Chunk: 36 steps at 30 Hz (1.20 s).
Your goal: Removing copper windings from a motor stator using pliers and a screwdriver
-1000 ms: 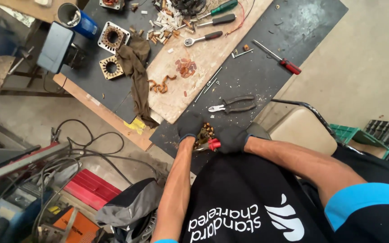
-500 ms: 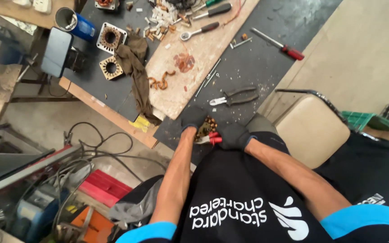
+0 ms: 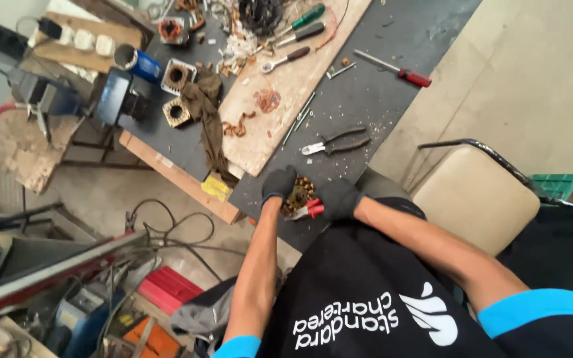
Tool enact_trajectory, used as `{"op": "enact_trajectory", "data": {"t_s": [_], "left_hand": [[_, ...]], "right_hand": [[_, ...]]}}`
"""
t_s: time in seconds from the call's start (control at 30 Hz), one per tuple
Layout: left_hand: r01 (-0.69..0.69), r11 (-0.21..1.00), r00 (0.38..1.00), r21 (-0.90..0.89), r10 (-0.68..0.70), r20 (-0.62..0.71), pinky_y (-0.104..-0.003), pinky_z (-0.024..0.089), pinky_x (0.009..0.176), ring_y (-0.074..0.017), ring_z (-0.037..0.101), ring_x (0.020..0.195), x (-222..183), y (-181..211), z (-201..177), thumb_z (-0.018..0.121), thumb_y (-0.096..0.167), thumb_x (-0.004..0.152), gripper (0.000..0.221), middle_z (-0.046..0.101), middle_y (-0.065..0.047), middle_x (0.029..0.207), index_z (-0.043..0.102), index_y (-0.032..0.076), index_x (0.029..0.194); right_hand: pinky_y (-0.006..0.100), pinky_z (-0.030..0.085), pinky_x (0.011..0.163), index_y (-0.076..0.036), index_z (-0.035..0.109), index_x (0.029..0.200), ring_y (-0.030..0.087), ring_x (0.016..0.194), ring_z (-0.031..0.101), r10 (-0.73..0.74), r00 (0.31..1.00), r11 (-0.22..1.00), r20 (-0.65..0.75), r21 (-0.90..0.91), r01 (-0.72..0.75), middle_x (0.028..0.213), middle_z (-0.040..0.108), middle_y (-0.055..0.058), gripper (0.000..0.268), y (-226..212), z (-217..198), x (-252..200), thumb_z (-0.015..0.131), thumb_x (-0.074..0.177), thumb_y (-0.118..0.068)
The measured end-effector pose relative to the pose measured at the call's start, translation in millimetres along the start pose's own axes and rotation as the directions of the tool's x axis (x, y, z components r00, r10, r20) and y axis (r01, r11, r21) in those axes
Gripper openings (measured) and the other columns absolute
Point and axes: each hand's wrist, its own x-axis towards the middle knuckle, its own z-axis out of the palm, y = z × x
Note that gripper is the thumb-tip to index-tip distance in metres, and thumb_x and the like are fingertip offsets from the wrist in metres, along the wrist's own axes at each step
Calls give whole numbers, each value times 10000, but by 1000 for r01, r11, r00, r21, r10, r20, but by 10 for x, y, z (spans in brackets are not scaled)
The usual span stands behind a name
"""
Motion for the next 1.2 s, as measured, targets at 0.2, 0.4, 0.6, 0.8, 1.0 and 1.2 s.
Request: {"op": "enact_trajectory", "data": {"t_s": [0.2,0.4,0.6,0.8,1.0,1.2], "left_hand": [[35,994,999,107,-33,-21,-510,497,1048,-384,661,1224,-296,257,-161,207,391,1014,663,722,-215,1217,712,-10,1171],[-2,998,999,-61,0,-35,-507,547,982,-396,700,1137,-443,400,-373,367,388,919,597,766,-205,1075,770,-35,1042],[-529,742,823,412,567,34,-501,522,1067,-369,705,1142,34,48,-198,593,243,948,316,770,-202,1074,772,9,1062],[-269,963,960,22,266,83,-477,551,1013,-310,724,1095,295,98,-642,504,485,931,486,784,-123,1006,769,99,1060],[-73,984,966,-161,110,234,-465,509,1064,-285,710,1129,261,-262,-339,410,636,953,620,794,-43,996,794,155,1024],[-65,976,959,-207,119,258,-474,453,1140,-318,653,1231,-606,323,-1318,390,608,970,634,757,-74,1180,754,128,1166]], "right_hand": [[427,578,932,-233,746,1043,270,1080,718,-94,996,995,-8,39,94,1077,763,10,570,6,-216,0,655,684,-667],[449,585,914,-161,677,1122,309,1132,675,-175,983,983,-61,-58,172,1133,705,88,727,17,-36,69,629,744,-780],[435,578,906,-223,660,1076,284,1074,685,-175,965,985,-197,-36,171,1064,695,29,655,139,293,257,647,693,-754],[380,545,855,-206,683,1035,285,954,685,5,805,982,-593,153,106,921,695,63,592,0,-462,242,681,756,-728],[427,568,827,-281,659,1060,269,951,700,2,859,996,-512,81,46,938,701,-11,579,266,180,186,701,704,-736],[505,503,1020,-183,587,1385,412,1187,628,-36,938,813,-345,535,228,1256,685,179,733,395,-175,159,803,746,-471]]}}
